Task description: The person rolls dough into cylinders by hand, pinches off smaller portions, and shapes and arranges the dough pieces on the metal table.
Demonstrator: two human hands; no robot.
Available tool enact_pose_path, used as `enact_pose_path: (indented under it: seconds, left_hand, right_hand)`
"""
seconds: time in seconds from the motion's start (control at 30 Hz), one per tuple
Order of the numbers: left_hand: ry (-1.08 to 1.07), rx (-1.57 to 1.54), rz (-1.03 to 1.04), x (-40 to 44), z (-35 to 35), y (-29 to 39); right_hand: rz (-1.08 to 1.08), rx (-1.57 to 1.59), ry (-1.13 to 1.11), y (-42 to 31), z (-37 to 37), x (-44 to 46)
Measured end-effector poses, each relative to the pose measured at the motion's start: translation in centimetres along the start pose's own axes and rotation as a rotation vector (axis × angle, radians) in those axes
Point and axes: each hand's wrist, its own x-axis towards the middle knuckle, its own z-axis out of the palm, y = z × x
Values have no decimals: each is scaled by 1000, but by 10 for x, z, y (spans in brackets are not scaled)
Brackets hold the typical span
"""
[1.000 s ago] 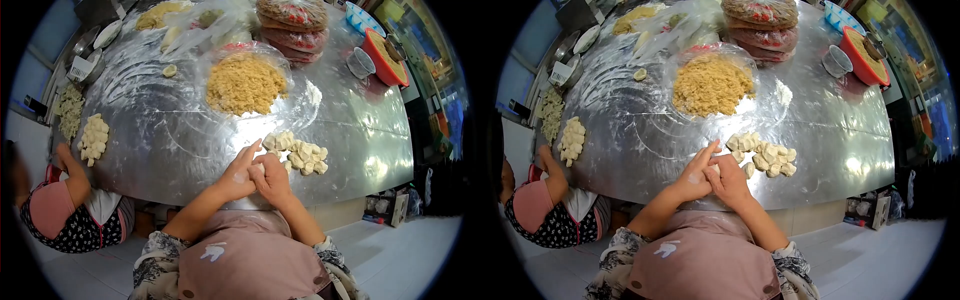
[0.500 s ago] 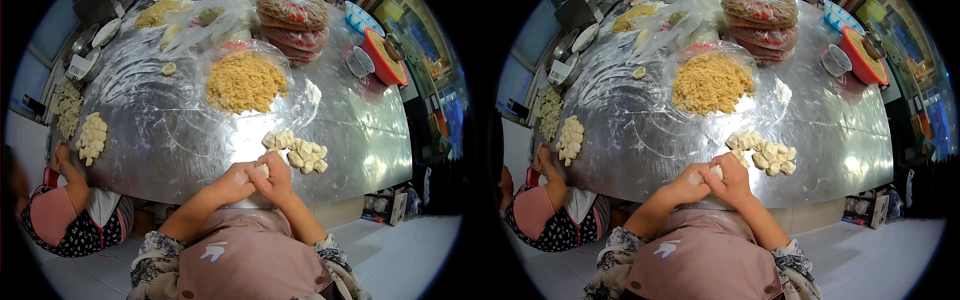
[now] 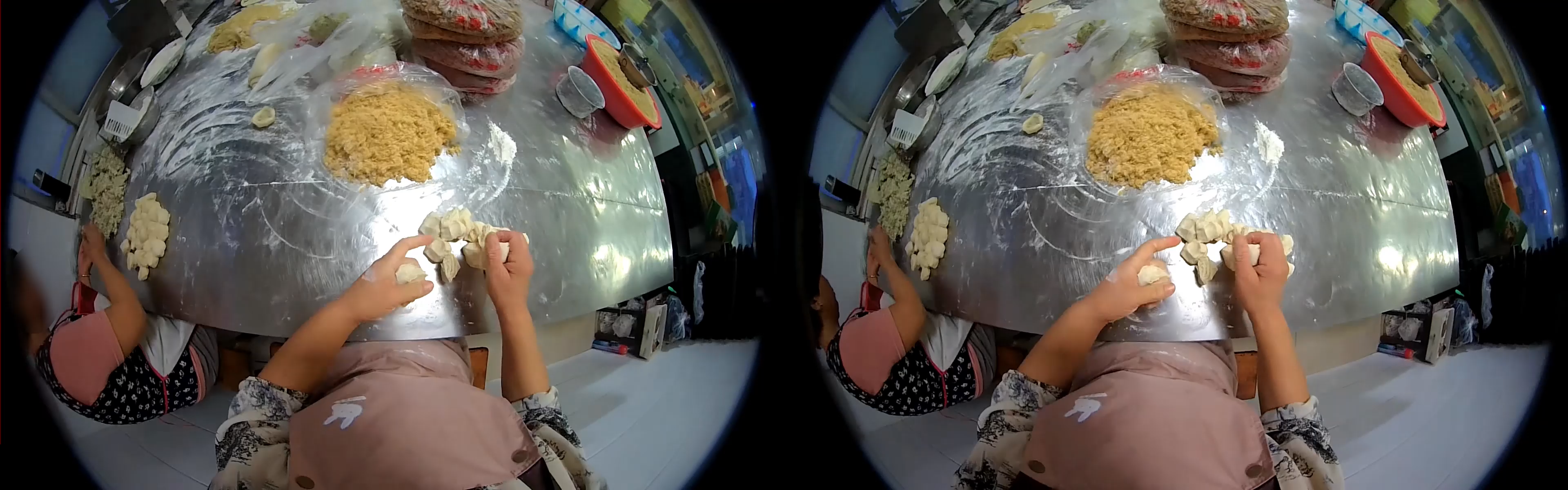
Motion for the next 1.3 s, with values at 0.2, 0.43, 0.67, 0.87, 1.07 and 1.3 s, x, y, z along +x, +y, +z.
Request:
enact_pose_path:
  seconds: [0.2, 0.43, 0.67, 0.87, 1.07, 1.3]
  left_hand:
    - [-186, -478, 30, 34, -6, -20]
    - [78, 1005, 38, 43, -11, -36]
    - [94, 991, 306, 87, 9, -40]
    - [253, 638, 597, 116, 14, -72]
    - [405, 53, 300, 30, -61, -53]
    - [1053, -307, 563, -129, -253, -22]
  right_hand:
    - [-7, -122, -203, 12, -30, 2]
    - [-24, -504, -405, 50, -92, -2]
    - [80, -479, -654, 42, -54, 34]
    - [-116, -275, -859, 34, -22, 57]
    - [307, 344, -1155, -32, 71, 49]
    - [192, 870, -1397, -215, 281, 3]
